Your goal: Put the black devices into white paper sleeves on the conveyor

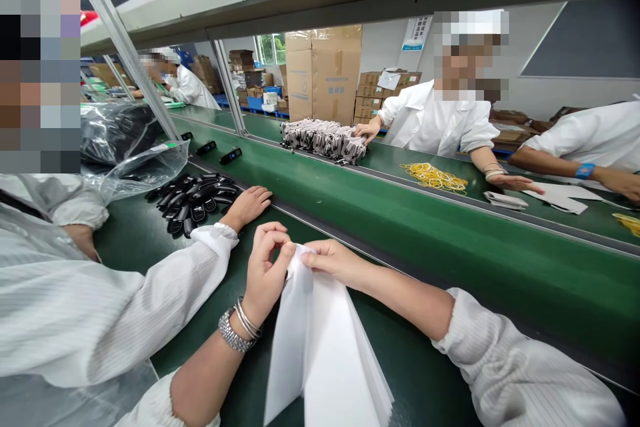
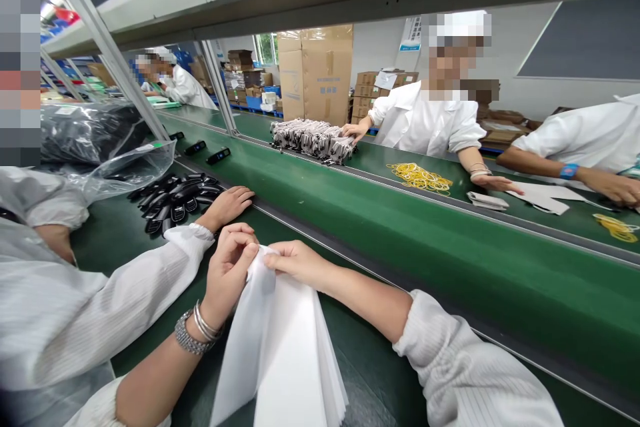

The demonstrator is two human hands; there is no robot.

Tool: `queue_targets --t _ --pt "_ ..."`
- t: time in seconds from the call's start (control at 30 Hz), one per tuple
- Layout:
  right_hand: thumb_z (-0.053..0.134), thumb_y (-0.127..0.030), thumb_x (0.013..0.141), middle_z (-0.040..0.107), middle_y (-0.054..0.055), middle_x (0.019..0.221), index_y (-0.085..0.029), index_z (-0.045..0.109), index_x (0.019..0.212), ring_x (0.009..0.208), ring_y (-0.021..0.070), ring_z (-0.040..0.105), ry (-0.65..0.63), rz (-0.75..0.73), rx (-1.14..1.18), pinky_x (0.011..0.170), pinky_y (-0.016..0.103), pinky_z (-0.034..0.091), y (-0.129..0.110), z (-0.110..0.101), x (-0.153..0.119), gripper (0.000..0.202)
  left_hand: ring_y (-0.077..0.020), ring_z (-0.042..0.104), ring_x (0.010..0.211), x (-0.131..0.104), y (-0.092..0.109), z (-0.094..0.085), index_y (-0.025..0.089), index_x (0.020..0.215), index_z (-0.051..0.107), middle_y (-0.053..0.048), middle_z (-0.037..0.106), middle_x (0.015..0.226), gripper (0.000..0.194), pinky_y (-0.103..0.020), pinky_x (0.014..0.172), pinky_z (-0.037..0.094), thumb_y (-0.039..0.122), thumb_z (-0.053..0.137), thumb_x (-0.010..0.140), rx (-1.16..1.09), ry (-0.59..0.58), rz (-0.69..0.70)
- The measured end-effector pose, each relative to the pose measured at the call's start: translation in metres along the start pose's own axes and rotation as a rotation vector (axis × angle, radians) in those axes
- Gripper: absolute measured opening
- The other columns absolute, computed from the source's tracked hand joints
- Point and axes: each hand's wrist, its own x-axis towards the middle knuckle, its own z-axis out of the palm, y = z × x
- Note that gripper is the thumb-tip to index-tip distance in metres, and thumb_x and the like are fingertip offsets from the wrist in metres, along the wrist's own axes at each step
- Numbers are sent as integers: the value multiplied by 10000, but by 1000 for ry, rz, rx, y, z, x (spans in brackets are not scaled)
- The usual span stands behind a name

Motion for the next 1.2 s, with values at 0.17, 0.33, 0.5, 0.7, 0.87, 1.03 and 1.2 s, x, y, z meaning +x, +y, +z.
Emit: queue_targets --t 0.17,0.33,0.5,0.7,0.87,1.03,1.2 --pt "689 -553 743 624 2 704 -217 551 884 667 165 589 333 -161 156 646 297 472 -29 -26 2 390 -170 537 883 5 -10 1 194 795 535 -44 550 933 175 -291 784 468 320 499 910 -35 17 -97" --pt "517 -528 842 571 -8 686 -215 549 867 632 161 526 747 -302 -403 624 288 433 -51 -110 -7 315 -143 511 782 5 -17 4 187 795 560 -29 541 890 183 -260 690 434 305 490 915 -12 -81 -141" --pt "451 -315 840 606 65 866 -199 598 834 887 242 556 948 -172 -1175 796 356 425 -37 -174 -20 188 -132 502 750 1 -25 8 184 806 585 -23 536 896 186 -255 673 430 299 488 916 7 -163 -177" --pt "471 -248 842 578 71 1064 -208 622 991 833 181 596 719 -257 -1128 776 323 459 -9 -144 -2 217 -141 508 750 -2 -35 11 185 842 613 -35 533 935 149 -287 717 458 295 522 886 92 -227 -248" --pt "450 -255 883 611 31 974 -218 650 924 742 145 581 390 -202 -1006 722 292 447 17 -107 12 207 -155 520 792 -3 -36 10 182 844 617 -42 537 933 185 -310 767 461 316 503 902 96 -247 -233" --pt "455 -266 891 636 27 972 -228 681 901 808 157 591 338 -157 -976 745 293 437 36 -108 15 229 -156 517 798 -3 -39 10 182 851 617 -42 539 926 194 -305 763 455 320 493 910 99 -260 -224" --pt "457 -262 892 646 24 962 -236 691 905 766 153 587 348 -165 -993 701 288 427 39 -112 16 236 -153 514 789 -4 -40 10 182 854 615 -43 540 920 201 -299 751 446 324 487 913 104 -270 -235"
